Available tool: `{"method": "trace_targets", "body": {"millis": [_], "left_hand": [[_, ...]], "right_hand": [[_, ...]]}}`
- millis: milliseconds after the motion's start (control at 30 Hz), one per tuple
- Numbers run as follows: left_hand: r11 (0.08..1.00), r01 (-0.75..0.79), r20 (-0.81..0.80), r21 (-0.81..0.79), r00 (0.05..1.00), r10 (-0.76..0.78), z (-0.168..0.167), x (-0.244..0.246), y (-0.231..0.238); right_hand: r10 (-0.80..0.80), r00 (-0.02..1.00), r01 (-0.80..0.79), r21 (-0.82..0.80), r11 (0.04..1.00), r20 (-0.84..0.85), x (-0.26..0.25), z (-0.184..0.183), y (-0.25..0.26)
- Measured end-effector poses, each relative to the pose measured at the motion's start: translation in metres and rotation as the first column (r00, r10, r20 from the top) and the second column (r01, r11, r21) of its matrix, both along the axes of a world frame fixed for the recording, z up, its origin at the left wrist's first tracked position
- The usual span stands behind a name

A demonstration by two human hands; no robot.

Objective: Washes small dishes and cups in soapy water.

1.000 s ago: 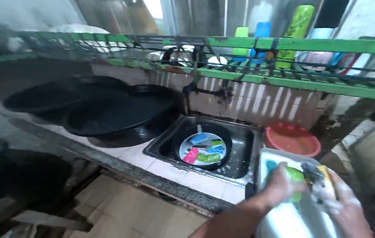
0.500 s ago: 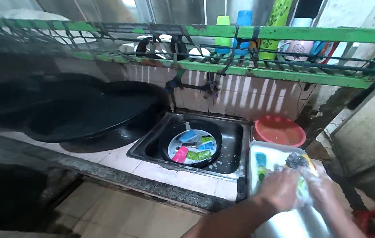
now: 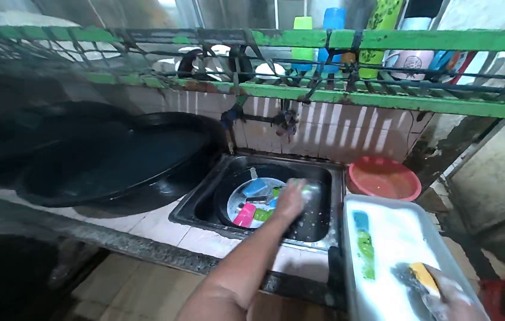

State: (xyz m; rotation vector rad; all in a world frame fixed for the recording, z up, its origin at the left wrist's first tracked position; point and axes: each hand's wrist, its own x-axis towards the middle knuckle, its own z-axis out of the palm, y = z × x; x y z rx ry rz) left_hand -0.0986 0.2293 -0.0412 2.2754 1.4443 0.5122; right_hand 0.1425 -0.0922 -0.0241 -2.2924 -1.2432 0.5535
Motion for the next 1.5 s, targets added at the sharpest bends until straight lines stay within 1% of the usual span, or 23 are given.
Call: {"method": "trace_targets", "body": {"millis": [100,167,200,267,333,367,400,433,467,533,600,667,767,833,967,1100,1167,1233,1300,1367,1433,1467,1500], "left_hand": [[0.998,-0.069,-0.170,-0.011,0.983,0.066,-0.020,-0.035,0.036],[0.999,-0.024,-0.203,0.034,0.979,0.031,-0.015,-0.022,0.040],[0.997,0.059,-0.200,0.045,0.979,-0.049,-0.005,-0.007,0.031],[0.940,0.337,-0.185,0.047,0.928,-0.323,0.019,0.032,-0.003],[0.777,0.630,-0.209,-0.005,0.759,-0.617,0.032,0.071,-0.044],[0.695,0.718,-0.242,-0.041,0.668,-0.704,0.033,0.090,-0.062],[0.655,0.746,-0.269,-0.117,0.611,-0.744,0.034,0.107,-0.076],[0.660,0.727,-0.276,-0.191,0.605,-0.747,0.031,0.123,-0.083],[0.702,0.668,-0.271,-0.246,0.648,-0.712,0.026,0.136,-0.086],[0.831,0.464,-0.252,-0.307,0.802,-0.541,0.015,0.157,-0.086],[0.897,0.269,-0.262,-0.351,0.891,-0.370,0.006,0.172,-0.090],[0.906,0.191,-0.267,-0.377,0.915,-0.304,-0.004,0.181,-0.103],[0.900,0.208,-0.306,-0.383,0.891,-0.336,-0.016,0.182,-0.120],[0.895,0.203,-0.331,-0.397,0.878,-0.346,-0.014,0.181,-0.128],[0.886,0.123,-0.275,-0.447,0.924,-0.267,-0.015,0.179,-0.131],[0.833,0.123,-0.061,-0.540,0.981,-0.184,-0.016,0.171,-0.123],[0.754,0.228,0.260,-0.616,0.962,-0.079,-0.015,0.162,-0.129],[0.680,0.354,0.527,-0.642,0.848,0.056,-0.010,0.154,-0.145],[0.668,0.425,0.673,-0.611,0.723,0.155,-0.002,0.152,-0.159],[0.690,0.466,0.756,-0.554,0.628,0.185,0.010,0.153,-0.171],[0.735,0.475,0.794,-0.483,0.591,0.140,0.022,0.152,-0.180],[0.763,0.469,0.802,-0.446,0.587,0.108,0.027,0.153,-0.181],[0.786,0.456,0.802,-0.418,0.592,0.082,0.031,0.153,-0.180]], "right_hand": [[0.074,0.990,-0.062,-0.097,0.993,0.121,-0.001,-0.007,-0.005],[0.111,0.976,-0.082,-0.157,0.984,0.187,0.003,-0.020,-0.004],[0.126,0.972,-0.084,-0.208,0.974,0.197,0.003,-0.023,-0.001],[0.174,0.965,-0.095,-0.360,0.928,0.194,0.001,-0.022,0.005],[0.222,0.957,-0.114,-0.461,0.880,0.189,0.000,-0.022,0.008],[0.231,0.955,-0.118,-0.478,0.871,0.185,0.000,-0.022,0.009],[0.229,0.957,-0.119,-0.480,0.869,0.178,0.000,-0.023,0.009],[0.217,0.963,-0.117,-0.472,0.874,0.162,0.000,-0.023,0.008],[0.203,0.969,-0.116,-0.466,0.877,0.142,0.000,-0.023,0.008],[0.164,0.981,-0.102,-0.433,0.895,0.108,0.001,-0.019,0.009],[0.134,0.986,-0.089,-0.369,0.925,0.099,0.001,-0.017,0.009],[0.151,0.982,-0.103,-0.349,0.932,0.113,0.001,-0.015,0.008],[0.206,0.973,-0.146,-0.410,0.900,0.106,-0.002,-0.011,0.010],[0.201,0.977,-0.142,-0.468,0.872,0.078,-0.003,-0.009,0.012],[0.153,0.985,-0.094,-0.482,0.871,0.083,0.000,-0.011,0.011],[0.123,0.992,-0.120,-0.299,0.947,-0.010,0.006,-0.012,0.010],[0.149,0.988,-0.152,-0.088,0.984,-0.049,0.007,-0.009,0.005],[0.136,0.984,-0.119,0.143,0.983,-0.115,0.004,-0.008,-0.001],[0.064,0.898,0.066,0.275,0.959,-0.436,-0.006,-0.006,-0.001],[0.034,0.633,0.227,0.227,0.947,-0.774,-0.016,0.000,0.003],[0.007,0.414,0.267,0.129,0.955,-0.910,-0.022,0.005,0.004],[0.009,0.343,0.275,0.110,0.955,-0.939,-0.024,0.006,0.003],[0.016,0.332,0.261,0.108,0.959,-0.943,-0.026,0.008,0.004]]}}
